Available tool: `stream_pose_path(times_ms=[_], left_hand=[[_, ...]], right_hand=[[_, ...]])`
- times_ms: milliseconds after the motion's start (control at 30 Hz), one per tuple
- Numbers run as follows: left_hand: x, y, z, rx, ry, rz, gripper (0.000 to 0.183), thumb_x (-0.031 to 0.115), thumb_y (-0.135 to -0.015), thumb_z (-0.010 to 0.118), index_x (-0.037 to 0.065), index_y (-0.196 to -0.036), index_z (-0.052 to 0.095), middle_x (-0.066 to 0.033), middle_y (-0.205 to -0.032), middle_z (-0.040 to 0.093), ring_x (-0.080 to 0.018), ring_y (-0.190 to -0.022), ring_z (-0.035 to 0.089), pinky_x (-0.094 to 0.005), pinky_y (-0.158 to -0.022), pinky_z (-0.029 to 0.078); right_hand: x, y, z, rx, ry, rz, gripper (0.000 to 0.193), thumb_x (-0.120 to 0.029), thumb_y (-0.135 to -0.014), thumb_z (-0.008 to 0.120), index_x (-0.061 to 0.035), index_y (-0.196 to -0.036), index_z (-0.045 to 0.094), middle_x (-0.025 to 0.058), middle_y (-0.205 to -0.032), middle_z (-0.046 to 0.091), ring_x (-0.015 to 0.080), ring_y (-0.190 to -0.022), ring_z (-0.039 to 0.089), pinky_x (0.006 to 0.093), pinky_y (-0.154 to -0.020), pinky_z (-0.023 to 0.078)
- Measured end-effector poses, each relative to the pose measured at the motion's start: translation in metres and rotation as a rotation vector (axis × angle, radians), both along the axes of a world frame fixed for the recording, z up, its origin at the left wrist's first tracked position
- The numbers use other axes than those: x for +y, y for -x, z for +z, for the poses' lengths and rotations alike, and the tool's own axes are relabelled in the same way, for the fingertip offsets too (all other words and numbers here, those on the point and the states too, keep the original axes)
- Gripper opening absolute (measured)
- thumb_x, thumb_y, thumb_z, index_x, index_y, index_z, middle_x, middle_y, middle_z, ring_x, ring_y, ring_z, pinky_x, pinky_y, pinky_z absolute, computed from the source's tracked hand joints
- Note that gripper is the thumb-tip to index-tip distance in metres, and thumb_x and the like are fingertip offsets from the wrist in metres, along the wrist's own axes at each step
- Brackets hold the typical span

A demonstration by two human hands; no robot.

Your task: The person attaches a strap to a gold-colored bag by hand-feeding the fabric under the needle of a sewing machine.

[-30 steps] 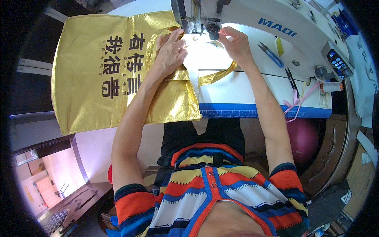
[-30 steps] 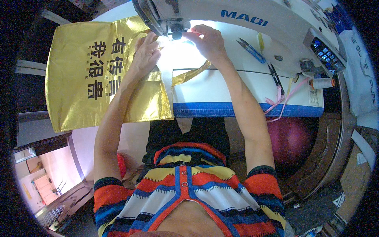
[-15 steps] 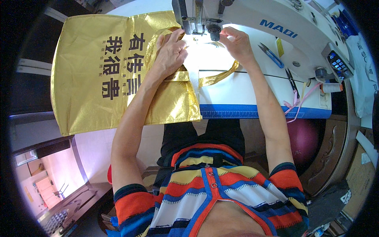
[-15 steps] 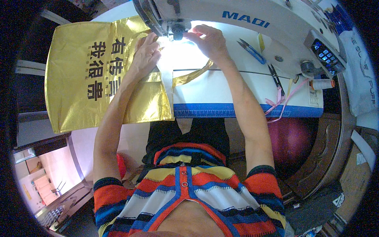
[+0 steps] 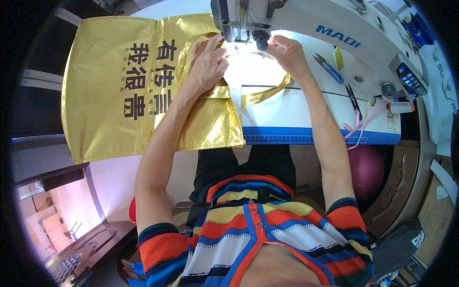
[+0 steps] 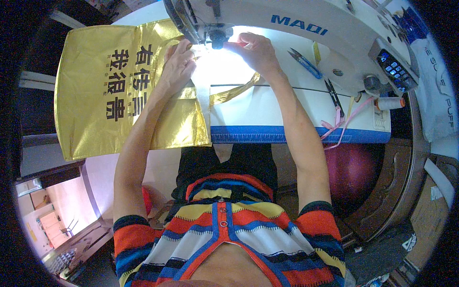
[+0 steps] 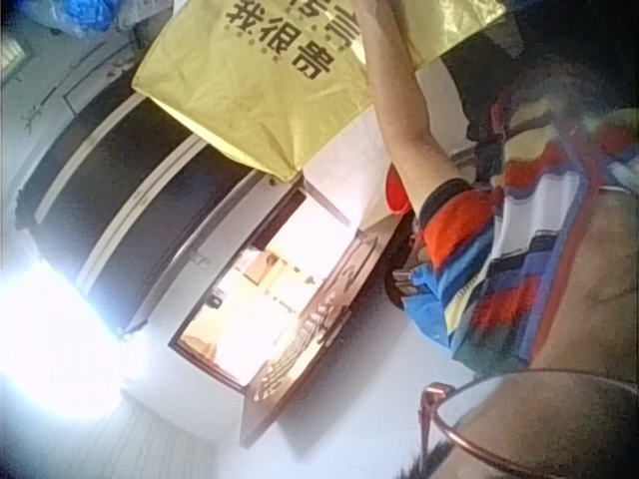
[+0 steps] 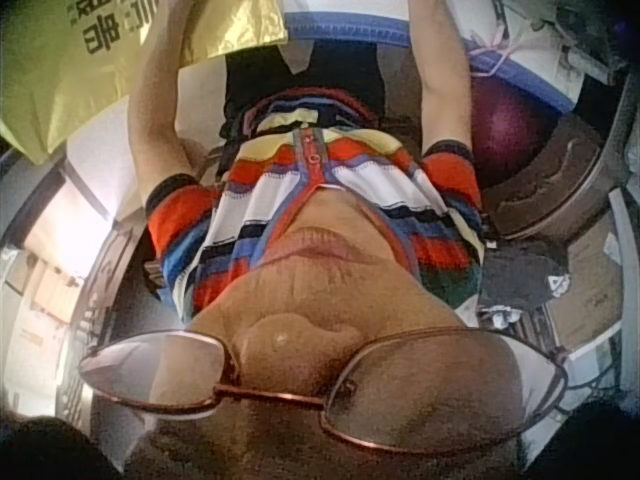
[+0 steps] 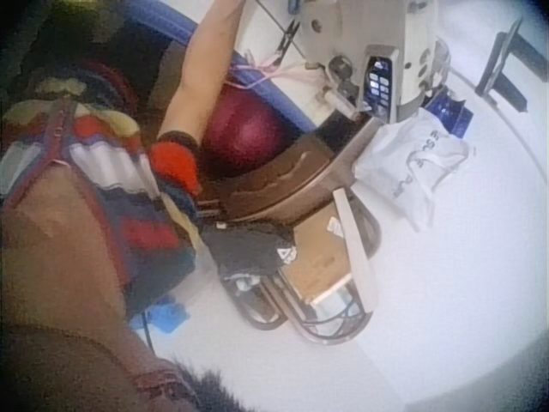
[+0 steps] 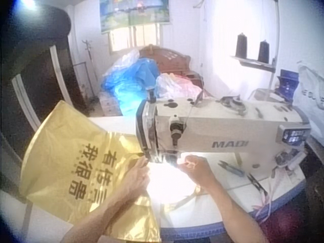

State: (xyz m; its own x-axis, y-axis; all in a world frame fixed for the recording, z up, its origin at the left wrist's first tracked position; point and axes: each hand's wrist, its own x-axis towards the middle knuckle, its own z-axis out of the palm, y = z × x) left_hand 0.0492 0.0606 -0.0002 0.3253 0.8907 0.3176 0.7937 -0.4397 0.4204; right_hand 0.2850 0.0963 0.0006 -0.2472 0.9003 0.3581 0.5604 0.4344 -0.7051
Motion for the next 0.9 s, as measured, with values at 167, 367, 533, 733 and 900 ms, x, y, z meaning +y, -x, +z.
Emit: stream_pose_path(times_ms=[167,367,533,733,900], left_hand=[[0.0,0.0,-0.001,0.011,0.0,0.009,0.032,0.019,-0.08,0.043,0.001,-0.097,0.064,-0.0154,-0.133,0.042,-0.0272,-0.125,0.039,-0.051,-0.109,0.01],[0.002,-0.001,-0.005,-0.013,-0.033,0.006,0.032,0.02,-0.08,0.043,0.001,-0.097,0.063,-0.0148,-0.134,0.041,-0.028,-0.124,0.04,-0.0524,-0.109,0.011],[0.002,0.0,-0.009,0.0,-0.148,-0.006,0.031,0.016,-0.079,0.041,0.002,-0.095,0.062,-0.0142,-0.108,0.046,-0.0276,-0.105,0.044,-0.0442,-0.1,0.025],[0.002,0.001,-0.005,-0.038,-0.054,-0.002,0.032,0.021,-0.081,0.044,0.001,-0.096,0.064,-0.0157,-0.134,0.042,-0.0291,-0.123,0.042,-0.0525,-0.109,0.011],[0.002,0.0,-0.007,-0.05,-0.07,-0.012,0.032,0.021,-0.081,0.044,0.001,-0.095,0.064,-0.0157,-0.135,0.042,-0.029,-0.123,0.042,-0.0537,-0.108,0.011]], right_hand=[[-0.002,0.0,0.0,-0.026,-0.047,0.052,0.037,-0.04,-0.078,0.07,-0.0083,-0.066,0.055,0.0019,-0.063,0.058,0.0119,-0.057,0.056,0.0292,-0.056,0.045],[-0.001,-0.001,-0.006,-0.076,-0.185,0.054,0.027,-0.019,-0.075,0.074,-0.0046,-0.07,0.052,0.002,-0.067,0.051,0.0097,-0.062,0.045,0.0251,-0.056,0.039],[-0.007,0.003,-0.004,-0.204,-0.257,0.057,0.018,-0.018,-0.073,0.073,-0.0057,-0.076,0.061,0.0065,-0.076,0.058,0.0182,-0.072,0.054,0.0322,-0.066,0.044],[-0.007,0.006,-0.007,-0.414,-0.225,0.004,0.016,-0.022,-0.076,0.07,-0.0076,-0.083,0.07,0.0121,-0.09,0.063,0.0252,-0.092,0.057,0.0415,-0.085,0.042],[-0.01,0.007,-0.012,-0.402,-0.6,-0.013,0.019,-0.022,-0.075,0.072,-0.0047,-0.082,0.071,0.0136,-0.079,0.057,0.0268,-0.085,0.054,0.0387,-0.075,0.043]])
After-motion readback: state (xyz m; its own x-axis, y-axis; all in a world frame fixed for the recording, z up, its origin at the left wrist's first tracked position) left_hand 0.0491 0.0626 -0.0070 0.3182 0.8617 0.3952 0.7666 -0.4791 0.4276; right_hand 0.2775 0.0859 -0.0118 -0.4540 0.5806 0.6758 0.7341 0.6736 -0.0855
